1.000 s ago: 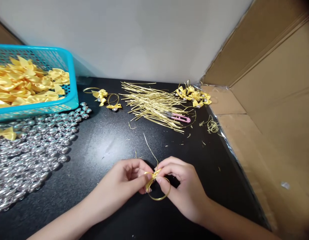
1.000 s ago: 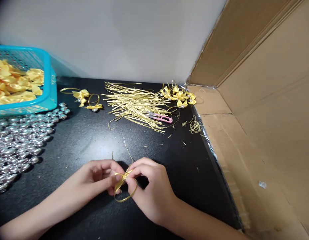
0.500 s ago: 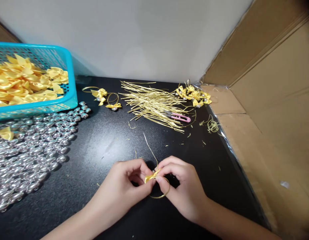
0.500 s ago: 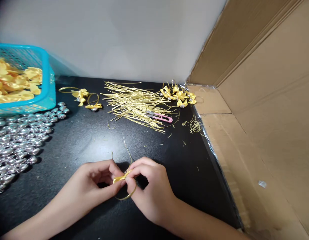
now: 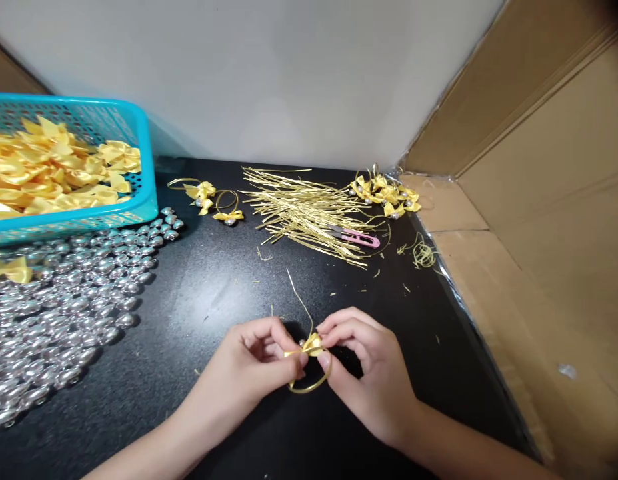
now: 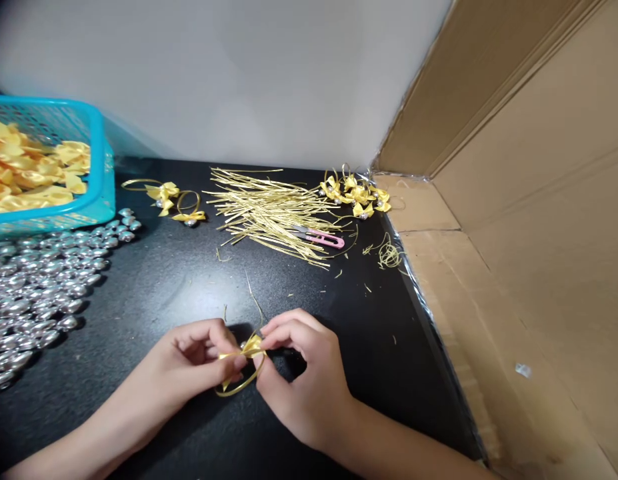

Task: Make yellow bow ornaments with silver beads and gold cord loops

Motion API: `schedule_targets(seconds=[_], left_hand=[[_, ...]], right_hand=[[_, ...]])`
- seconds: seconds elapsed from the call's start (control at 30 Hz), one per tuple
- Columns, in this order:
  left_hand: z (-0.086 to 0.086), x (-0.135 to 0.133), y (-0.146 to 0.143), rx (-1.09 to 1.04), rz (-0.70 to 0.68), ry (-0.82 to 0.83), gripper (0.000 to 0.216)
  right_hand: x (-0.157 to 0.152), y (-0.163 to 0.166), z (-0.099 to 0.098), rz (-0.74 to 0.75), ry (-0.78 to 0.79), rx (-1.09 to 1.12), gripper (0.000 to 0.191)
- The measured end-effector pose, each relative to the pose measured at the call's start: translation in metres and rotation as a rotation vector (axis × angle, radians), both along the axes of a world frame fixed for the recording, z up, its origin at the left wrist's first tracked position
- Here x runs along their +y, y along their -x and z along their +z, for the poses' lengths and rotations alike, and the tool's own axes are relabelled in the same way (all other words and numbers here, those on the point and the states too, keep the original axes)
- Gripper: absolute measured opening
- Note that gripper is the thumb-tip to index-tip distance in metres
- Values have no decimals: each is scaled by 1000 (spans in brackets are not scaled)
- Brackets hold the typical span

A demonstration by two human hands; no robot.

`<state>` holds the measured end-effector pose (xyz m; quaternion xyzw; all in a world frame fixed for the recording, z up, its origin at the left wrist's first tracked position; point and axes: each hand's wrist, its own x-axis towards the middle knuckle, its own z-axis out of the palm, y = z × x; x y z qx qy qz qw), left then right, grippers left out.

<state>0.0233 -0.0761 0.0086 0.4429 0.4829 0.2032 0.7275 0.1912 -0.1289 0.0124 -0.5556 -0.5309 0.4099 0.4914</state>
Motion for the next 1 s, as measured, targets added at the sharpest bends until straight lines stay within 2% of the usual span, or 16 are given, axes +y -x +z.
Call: schedule_targets(seconds=[0.33,0.43,0.57,0.67,0.7,0.8,0.9,1.0], left_hand=[[-1,1,-1,2,-11,9,20],[0,0,-2,28,0,-40,20],[6,0,-3,84,74,-165,20],[10,-1,-2,123,98,-315,17],[10,-2,-2,136,86,-382,16],[10,-6,0,196,31,-630,16],[8,-11,1,240,-21,-888,16],[4,-14,3,227,-109,-1080,16]], right_hand=[[-2,1,-1,29,34,-45,8],[-1,0,0,-4,19,-69,9],[-5,3,0,-86,-23,-162,21],[-9,8,-3,-17,-40,-190,7],[-10,10,-4,-20,-48,-196,14],[-9,15,-7,-103,-38,-196,23],[-6,18,-5,-188,-11,-156,15],[-3,19,-1,-236,6,-124,7]])
